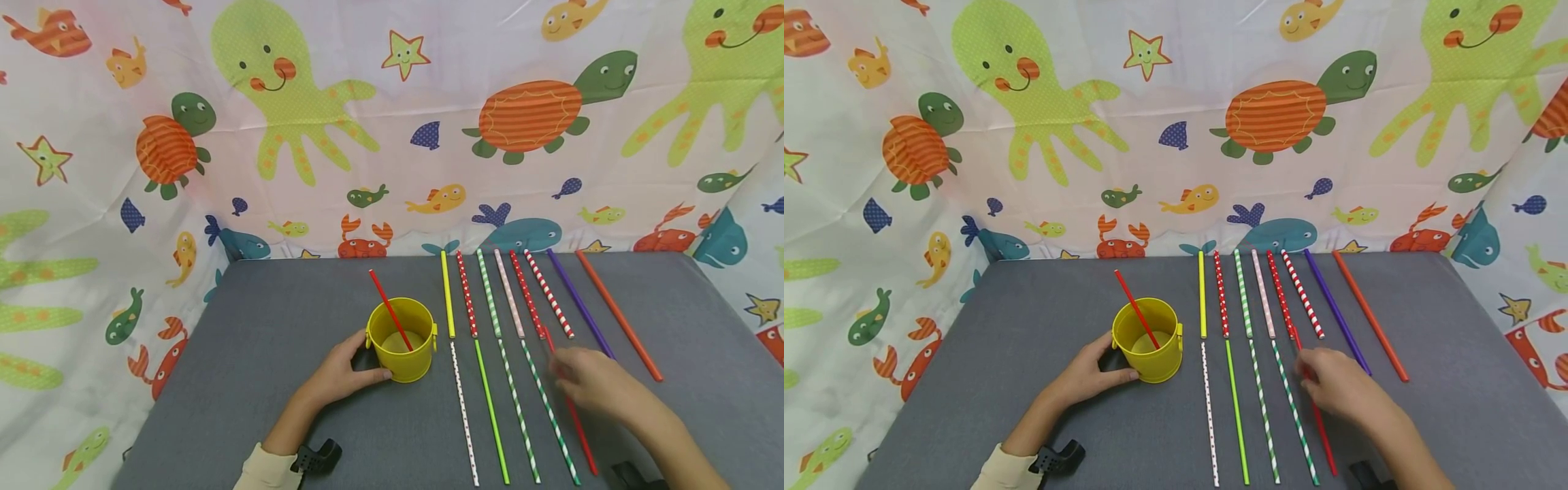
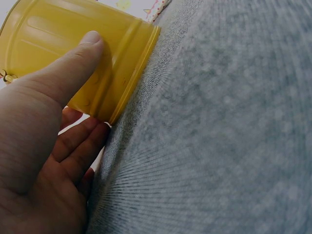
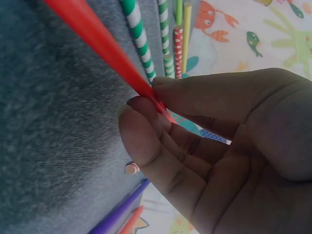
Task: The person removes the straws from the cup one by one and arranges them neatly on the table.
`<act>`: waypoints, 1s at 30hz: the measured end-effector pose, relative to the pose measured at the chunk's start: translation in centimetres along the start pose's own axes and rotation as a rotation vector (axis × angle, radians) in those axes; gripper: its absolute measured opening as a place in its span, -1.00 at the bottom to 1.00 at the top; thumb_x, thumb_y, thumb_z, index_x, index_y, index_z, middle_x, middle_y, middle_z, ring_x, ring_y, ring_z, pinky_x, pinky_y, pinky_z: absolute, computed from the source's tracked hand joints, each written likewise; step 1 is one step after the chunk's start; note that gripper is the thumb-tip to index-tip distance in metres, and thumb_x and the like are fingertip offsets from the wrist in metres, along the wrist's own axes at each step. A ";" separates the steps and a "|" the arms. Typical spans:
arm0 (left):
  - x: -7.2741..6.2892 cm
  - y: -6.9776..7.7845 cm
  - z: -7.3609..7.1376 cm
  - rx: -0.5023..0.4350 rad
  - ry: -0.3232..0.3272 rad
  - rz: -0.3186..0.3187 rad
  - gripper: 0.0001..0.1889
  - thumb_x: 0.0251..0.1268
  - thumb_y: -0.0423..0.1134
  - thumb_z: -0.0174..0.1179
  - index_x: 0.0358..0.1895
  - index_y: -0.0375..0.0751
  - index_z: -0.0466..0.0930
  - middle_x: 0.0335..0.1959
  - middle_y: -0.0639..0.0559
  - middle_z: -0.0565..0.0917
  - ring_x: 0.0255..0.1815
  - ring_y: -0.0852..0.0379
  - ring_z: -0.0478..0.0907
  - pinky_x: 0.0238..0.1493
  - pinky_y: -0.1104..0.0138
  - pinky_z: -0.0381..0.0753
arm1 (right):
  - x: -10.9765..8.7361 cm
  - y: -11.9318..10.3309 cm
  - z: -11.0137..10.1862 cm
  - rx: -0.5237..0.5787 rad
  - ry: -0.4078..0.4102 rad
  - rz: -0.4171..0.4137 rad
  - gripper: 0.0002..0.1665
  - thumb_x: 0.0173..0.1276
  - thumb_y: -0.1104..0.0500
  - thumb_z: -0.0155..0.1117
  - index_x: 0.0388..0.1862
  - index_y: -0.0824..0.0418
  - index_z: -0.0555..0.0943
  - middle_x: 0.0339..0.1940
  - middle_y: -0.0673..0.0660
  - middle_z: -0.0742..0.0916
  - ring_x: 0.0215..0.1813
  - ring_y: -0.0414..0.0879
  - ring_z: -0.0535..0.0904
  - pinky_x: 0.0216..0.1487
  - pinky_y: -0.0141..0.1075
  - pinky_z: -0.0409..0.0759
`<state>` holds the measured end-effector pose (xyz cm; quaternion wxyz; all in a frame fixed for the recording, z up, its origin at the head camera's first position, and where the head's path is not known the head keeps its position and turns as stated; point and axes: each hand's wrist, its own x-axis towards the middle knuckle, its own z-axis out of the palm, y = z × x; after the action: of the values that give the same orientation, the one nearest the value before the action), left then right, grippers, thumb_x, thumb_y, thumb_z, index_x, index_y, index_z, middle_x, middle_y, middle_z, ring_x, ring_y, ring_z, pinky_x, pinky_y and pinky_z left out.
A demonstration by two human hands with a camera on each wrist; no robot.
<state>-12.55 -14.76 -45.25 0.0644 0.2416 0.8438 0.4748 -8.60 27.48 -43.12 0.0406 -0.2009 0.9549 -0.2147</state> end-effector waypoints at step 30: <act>0.4 -4.0 0.8 0.015 0.003 0.004 -0.15 0.09 -0.03 0.54 0.47 0.00 0.33 0.39 0.14 0.45 0.41 0.14 0.32 0.43 0.06 0.26 | 0.2 0.3 0.7 -0.079 0.018 -0.082 -0.69 -0.02 0.41 0.50 -0.48 0.07 0.57 -0.50 -0.14 0.55 -0.43 -0.20 0.48 -0.43 -0.19 0.52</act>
<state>-14.00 -15.66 -48.93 0.0603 0.2428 0.8470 0.4690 -8.76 27.39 -43.87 0.0152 -0.2392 0.9540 -0.1799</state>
